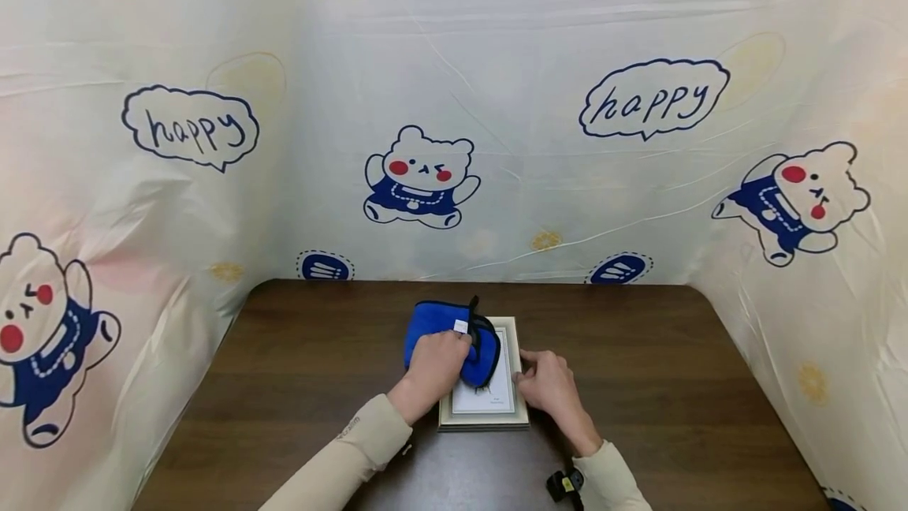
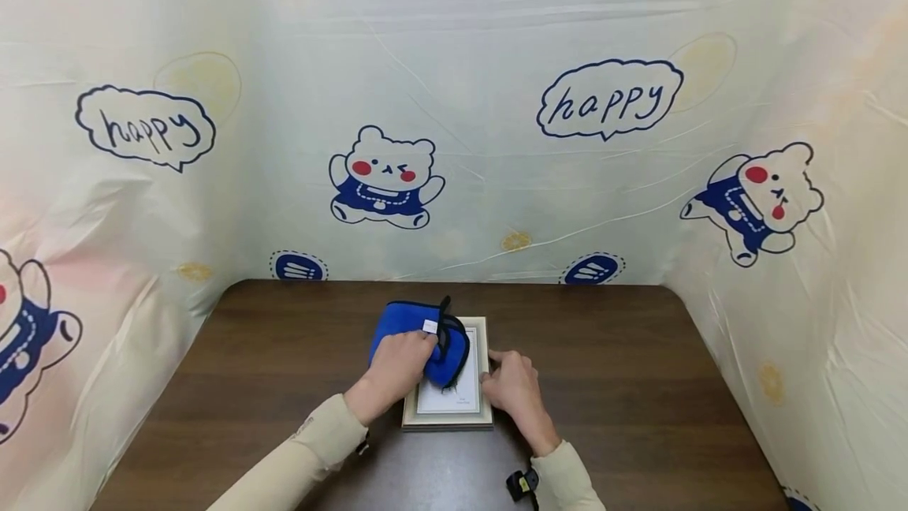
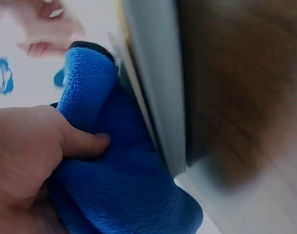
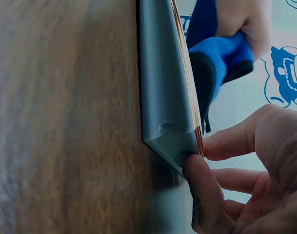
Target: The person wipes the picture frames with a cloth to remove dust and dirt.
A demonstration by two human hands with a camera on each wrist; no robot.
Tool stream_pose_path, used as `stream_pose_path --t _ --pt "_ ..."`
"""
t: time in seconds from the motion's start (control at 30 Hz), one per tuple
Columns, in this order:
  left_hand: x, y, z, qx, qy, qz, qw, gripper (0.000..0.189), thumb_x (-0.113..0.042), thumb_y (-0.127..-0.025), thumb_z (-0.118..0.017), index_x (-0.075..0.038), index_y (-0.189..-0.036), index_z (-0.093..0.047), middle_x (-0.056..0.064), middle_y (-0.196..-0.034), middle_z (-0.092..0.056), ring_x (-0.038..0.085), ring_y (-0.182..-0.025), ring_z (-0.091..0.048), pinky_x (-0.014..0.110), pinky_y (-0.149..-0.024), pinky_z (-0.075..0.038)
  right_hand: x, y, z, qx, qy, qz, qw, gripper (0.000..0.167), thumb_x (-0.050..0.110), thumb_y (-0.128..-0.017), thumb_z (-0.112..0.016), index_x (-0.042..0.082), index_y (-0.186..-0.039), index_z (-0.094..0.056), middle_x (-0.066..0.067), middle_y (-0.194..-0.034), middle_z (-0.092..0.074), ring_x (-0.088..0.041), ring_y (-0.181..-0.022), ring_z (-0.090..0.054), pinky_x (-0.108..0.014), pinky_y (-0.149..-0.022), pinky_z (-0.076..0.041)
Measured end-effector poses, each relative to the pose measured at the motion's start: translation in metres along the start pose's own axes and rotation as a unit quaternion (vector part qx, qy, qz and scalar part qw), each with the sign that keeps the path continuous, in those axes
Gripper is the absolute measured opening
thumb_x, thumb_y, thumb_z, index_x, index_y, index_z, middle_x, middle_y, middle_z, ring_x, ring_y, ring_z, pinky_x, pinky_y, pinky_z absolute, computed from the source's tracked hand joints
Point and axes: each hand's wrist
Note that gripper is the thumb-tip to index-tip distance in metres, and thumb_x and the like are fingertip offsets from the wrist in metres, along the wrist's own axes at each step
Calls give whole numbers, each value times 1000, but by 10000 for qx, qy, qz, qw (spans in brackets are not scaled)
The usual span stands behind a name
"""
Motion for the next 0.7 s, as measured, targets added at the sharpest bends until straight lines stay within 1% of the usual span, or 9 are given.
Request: stream_pose_path --t 0.1,0.17,0.23,0.3,0.4,0.47,0.53,0.6,0.7 --pt "9 -2 3 37 706 268 9971 17 -3 -91 -77 -9 -107 -76 9 -96 -78 26 -71 -72 40 -54 -57 0 0 1 -7 -11 -25 10000 44 16 -91 -78 8 -134 -76 4 -63 -59 -15 -54 -52 -31 -53 -39" --pt "14 -2 5 32 1223 522 9911 26 -1 -93 -73 -6 -119 -74 12 -105 -79 28 -76 -74 40 -57 -58 0 1 2 3 -9 -24 10000 44 16 -91 -78 6 -134 -75 3 -64 -60 -15 -55 -52 -31 -52 -39" --pt "18 -2 7 -67 1754 809 9811 36 2 -94 -69 -4 -129 -71 15 -116 -79 30 -86 -77 43 -64 -62 0 1 3 28 -18 -52 10000 45 16 -91 -78 5 -135 -74 3 -66 -61 -15 -55 -52 -31 -52 -39" --pt "20 -1 8 -223 2173 1088 9698 43 4 -94 -66 -3 -136 -69 16 -124 -77 33 -98 -78 47 -74 -64 -1 0 3 65 -38 -94 9999 46 17 -92 -77 5 -136 -73 1 -66 -61 -15 -55 -53 -31 -52 -39" --pt "18 0 9 -437 2731 1388 9509 49 5 -94 -66 -1 -143 -65 20 -134 -73 37 -114 -75 52 -88 -63 -1 0 2 96 -73 -103 9999 46 16 -92 -78 5 -137 -73 1 -66 -60 -15 -55 -53 -31 -52 -39" --pt "15 1 9 -537 3007 1460 9409 52 6 -94 -66 -1 -145 -62 21 -138 -70 39 -119 -73 54 -93 -60 0 0 2 125 -109 -83 9998 47 16 -93 -77 4 -137 -72 0 -65 -59 -15 -55 -52 -30 -51 -38" --pt "9 2 8 -594 3210 1444 9341 53 7 -94 -65 1 -146 -61 22 -141 -68 39 -122 -71 55 -95 -59 0 0 2 143 -136 -60 9998 47 15 -92 -77 3 -138 -72 1 -64 -58 -15 -54 -51 -30 -50 -37" --pt "3 2 7 -624 3298 1360 9321 54 9 -93 -63 1 -146 -61 21 -142 -68 38 -122 -71 53 -95 -60 0 0 2 125 -126 -44 9998 47 15 -92 -77 4 -138 -72 1 -62 -54 -14 -53 -48 -29 -49 -34" --pt "-7 3 2 -602 3278 1209 9350 55 10 -91 -62 -1 -145 -63 19 -141 -69 35 -120 -73 50 -94 -61 0 0 0 84 -63 -33 9999 47 15 -91 -77 5 -137 -73 3 -60 -50 -13 -52 -45 -28 -50 -32"
Point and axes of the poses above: each hand's wrist, its own y-axis away from the middle knuckle, its own z-axis out of the back of the hand, x = y × z
